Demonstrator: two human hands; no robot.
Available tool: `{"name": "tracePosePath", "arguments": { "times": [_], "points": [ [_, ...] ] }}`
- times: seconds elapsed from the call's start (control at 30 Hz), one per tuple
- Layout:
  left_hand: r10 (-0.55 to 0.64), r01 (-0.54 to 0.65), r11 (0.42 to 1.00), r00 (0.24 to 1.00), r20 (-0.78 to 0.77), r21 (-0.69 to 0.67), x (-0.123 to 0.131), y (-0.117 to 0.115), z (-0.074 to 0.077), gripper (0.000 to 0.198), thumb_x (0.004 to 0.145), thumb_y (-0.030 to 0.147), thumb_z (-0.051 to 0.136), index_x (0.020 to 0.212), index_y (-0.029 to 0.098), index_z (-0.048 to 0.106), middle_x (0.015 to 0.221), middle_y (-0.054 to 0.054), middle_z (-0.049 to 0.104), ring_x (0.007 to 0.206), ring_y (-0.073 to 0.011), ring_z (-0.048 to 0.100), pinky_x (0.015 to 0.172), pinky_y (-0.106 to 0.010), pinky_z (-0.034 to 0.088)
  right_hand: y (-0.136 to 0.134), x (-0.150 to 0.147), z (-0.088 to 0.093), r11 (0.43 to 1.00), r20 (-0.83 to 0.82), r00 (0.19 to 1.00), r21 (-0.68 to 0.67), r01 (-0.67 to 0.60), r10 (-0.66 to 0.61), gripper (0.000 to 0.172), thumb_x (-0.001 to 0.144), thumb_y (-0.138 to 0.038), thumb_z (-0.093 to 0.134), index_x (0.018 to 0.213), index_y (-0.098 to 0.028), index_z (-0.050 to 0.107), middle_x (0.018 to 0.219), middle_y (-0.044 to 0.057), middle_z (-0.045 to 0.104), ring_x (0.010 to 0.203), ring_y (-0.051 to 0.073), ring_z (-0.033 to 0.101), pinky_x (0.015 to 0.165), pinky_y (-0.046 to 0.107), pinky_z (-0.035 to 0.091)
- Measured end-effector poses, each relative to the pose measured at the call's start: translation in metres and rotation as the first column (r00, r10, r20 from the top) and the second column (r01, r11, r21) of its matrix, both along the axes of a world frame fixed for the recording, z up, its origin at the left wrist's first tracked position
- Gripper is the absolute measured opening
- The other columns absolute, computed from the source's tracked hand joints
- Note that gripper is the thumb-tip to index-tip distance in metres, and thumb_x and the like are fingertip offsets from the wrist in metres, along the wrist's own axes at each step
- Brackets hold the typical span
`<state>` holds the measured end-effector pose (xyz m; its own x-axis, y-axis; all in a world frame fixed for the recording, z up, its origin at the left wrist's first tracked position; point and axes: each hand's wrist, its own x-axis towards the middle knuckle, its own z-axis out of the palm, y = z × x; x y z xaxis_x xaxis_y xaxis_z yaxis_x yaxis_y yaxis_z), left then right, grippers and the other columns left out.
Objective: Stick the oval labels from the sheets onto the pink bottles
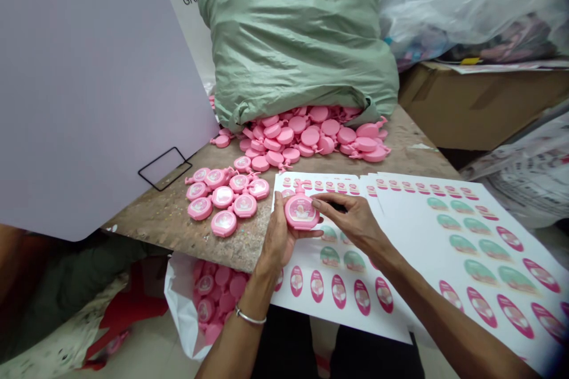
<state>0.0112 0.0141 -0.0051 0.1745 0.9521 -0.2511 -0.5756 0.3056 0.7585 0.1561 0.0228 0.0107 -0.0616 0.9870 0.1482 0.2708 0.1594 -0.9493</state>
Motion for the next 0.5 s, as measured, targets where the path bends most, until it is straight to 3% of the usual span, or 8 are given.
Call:
{"name": "tracePosePath", "arguments": {
  "times": [0.1, 0.2, 0.3, 0.37, 0.5],
  "points": [
    [-0.014, 0.014, 1.000, 1.000, -0.005, 0.016, -0.001, -0.002, 0.002, 0.056, 0.089, 0.060, 0.042, 0.115, 0.014, 0.061, 0.103, -0.013, 0.068, 0.085, -0.0228, 0.069, 0.067, -0.035, 0.060, 0.000, 0.001, -0.001, 1.000, 0.016, 1.000, 0.006, 0.003, -0.003, 0.037, 0.077, -0.051, 0.065, 0.089, -0.017, 0.075, 0.075, 0.003, 0.072, 0.068, 0.019, 0.064, 0.062, 0.031, 0.051],
    [0.003, 0.007, 0.995, 0.994, -0.108, 0.096, 0.000, -0.005, 0.001, 0.046, 0.083, 0.052, 0.058, 0.110, 0.016, 0.062, 0.103, -0.010, 0.066, 0.085, -0.0201, 0.067, 0.069, -0.033, 0.059, 0.000, 0.005, -0.002, 0.998, 0.130, 0.991, 0.061, 0.006, -0.014, 0.037, 0.079, -0.051, 0.062, 0.090, -0.019, 0.074, 0.081, 0.005, 0.072, 0.073, 0.020, 0.065, 0.068, 0.033, 0.051],
    [0.121, -0.078, 0.982, 0.957, -0.265, 0.170, 0.004, -0.007, -0.001, 0.039, 0.079, 0.046, 0.065, 0.106, 0.017, 0.061, 0.096, -0.007, 0.065, 0.082, -0.0188, 0.066, 0.070, -0.032, 0.059, -0.002, 0.003, -0.004, 0.963, 0.393, 0.892, 0.232, 0.140, -0.224, 0.038, 0.079, -0.049, 0.063, 0.099, -0.018, 0.071, 0.094, 0.012, 0.072, 0.091, 0.029, 0.062, 0.084, 0.044, 0.045],
    [0.232, -0.178, 0.967, 0.912, -0.337, 0.182, 0.007, -0.008, -0.004, 0.036, 0.080, 0.044, 0.065, 0.102, 0.017, 0.063, 0.093, -0.007, 0.065, 0.087, -0.0209, 0.065, 0.075, -0.034, 0.057, -0.004, -0.004, -0.007, 0.920, 0.440, 0.826, 0.324, 0.221, -0.353, 0.052, 0.077, -0.051, 0.065, 0.116, -0.016, 0.063, 0.107, 0.017, 0.068, 0.102, 0.033, 0.058, 0.090, 0.049, 0.041],
    [0.429, -0.377, 0.903, 0.800, -0.420, 0.206, 0.002, -0.011, -0.015, 0.024, 0.082, 0.040, 0.062, 0.093, 0.019, 0.066, 0.099, -0.007, 0.066, 0.107, -0.0237, 0.057, 0.088, -0.029, 0.047, 0.007, -0.018, -0.026, 0.959, 0.336, 0.912, 0.234, 0.161, -0.235, 0.074, 0.078, -0.058, 0.060, 0.135, -0.015, 0.041, 0.129, 0.018, 0.056, 0.114, 0.030, 0.054, 0.091, 0.044, 0.044]
  ]
}}
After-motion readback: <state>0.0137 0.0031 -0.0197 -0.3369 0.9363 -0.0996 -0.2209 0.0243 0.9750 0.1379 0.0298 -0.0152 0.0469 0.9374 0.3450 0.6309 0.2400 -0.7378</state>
